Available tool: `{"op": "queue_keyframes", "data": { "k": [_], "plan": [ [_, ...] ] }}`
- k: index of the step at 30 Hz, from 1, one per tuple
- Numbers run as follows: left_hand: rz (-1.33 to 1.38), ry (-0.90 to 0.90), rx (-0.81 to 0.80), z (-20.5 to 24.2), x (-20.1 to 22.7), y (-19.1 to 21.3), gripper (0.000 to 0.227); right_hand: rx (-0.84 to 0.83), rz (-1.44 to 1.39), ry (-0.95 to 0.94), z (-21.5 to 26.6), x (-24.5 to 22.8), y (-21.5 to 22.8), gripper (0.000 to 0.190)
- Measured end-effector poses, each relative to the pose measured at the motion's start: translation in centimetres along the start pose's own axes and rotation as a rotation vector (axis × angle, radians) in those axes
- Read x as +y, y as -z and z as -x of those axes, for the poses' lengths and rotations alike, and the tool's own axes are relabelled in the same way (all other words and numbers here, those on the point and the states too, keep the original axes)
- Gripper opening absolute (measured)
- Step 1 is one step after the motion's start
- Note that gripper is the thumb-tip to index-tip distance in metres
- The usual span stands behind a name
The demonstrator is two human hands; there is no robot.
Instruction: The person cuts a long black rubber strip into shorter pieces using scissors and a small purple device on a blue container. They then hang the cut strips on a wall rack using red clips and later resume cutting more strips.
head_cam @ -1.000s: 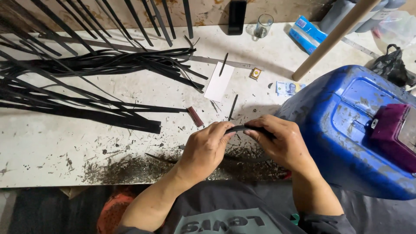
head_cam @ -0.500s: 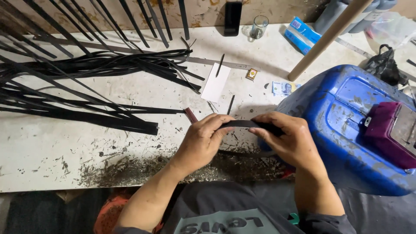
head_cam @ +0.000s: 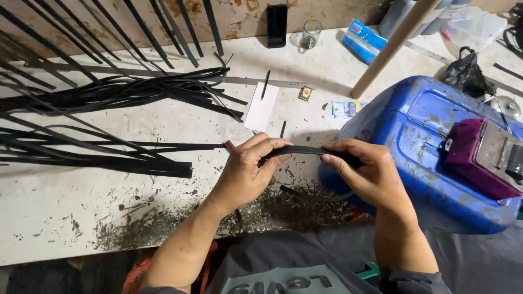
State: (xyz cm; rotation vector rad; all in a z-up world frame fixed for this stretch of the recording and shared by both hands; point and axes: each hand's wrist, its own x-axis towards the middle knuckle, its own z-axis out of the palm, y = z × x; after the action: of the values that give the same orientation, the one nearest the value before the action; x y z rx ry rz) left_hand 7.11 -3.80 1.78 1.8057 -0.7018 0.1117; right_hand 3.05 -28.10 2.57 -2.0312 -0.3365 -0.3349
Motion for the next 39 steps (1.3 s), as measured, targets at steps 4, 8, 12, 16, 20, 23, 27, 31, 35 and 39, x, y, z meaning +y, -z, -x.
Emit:
{"op": "queue_keyframes", "data": {
  "k": [4,8,12,16,20,23,27,31,35,39],
  "plan": [
    [0.002,0.009,-0.048,-0.1,-0.3,0.4,0.016,0.0,-0.037,-0.014,0.0,-0.4,0.0,0.015],
    [-0.044,0.003,-0.076,-0.5,0.4,0.7,0.018,-0.037,-0.077,-0.017,-0.1,-0.7,0.3,0.013],
    [-0.055,-0.001,-0.07,-0.7,0.8,0.5,0.024,-0.039,-0.098,-0.023,-0.2,-0.4,0.2,0.012],
    [-0.084,-0.072,-0.051,-1.0,1.2,-0.3,0.021,-0.054,-0.121,-0.019,-0.2,-0.7,-0.2,0.013],
    [-0.099,-0.133,-0.002,-1.2,1.3,-0.6,0.015,-0.065,-0.157,-0.006,-0.2,-0.6,-0.3,0.017],
    [-0.117,-0.153,0.008,-1.3,1.2,-0.7,0.013,-0.066,-0.176,-0.011,-0.1,-0.4,-0.5,0.018],
    [-0.133,-0.172,0.014,-1.4,1.4,-0.6,0.012,-0.062,-0.202,-0.007,-0.1,-0.4,-0.6,0.021],
    [-0.145,-0.19,0.013,-1.3,1.6,-0.5,0.012,-0.044,-0.217,0.016,-0.1,-0.7,-0.9,0.019],
    [-0.158,-0.219,-0.008,-1.1,1.7,-0.5,0.012,-0.004,-0.201,0.077,-0.1,-1.2,-0.9,0.011],
    [-0.142,-0.222,-0.015,-0.8,2.4,-0.3,0.016,0.052,-0.155,0.123,0.2,-1.2,-1.1,0.012]
  ]
}}
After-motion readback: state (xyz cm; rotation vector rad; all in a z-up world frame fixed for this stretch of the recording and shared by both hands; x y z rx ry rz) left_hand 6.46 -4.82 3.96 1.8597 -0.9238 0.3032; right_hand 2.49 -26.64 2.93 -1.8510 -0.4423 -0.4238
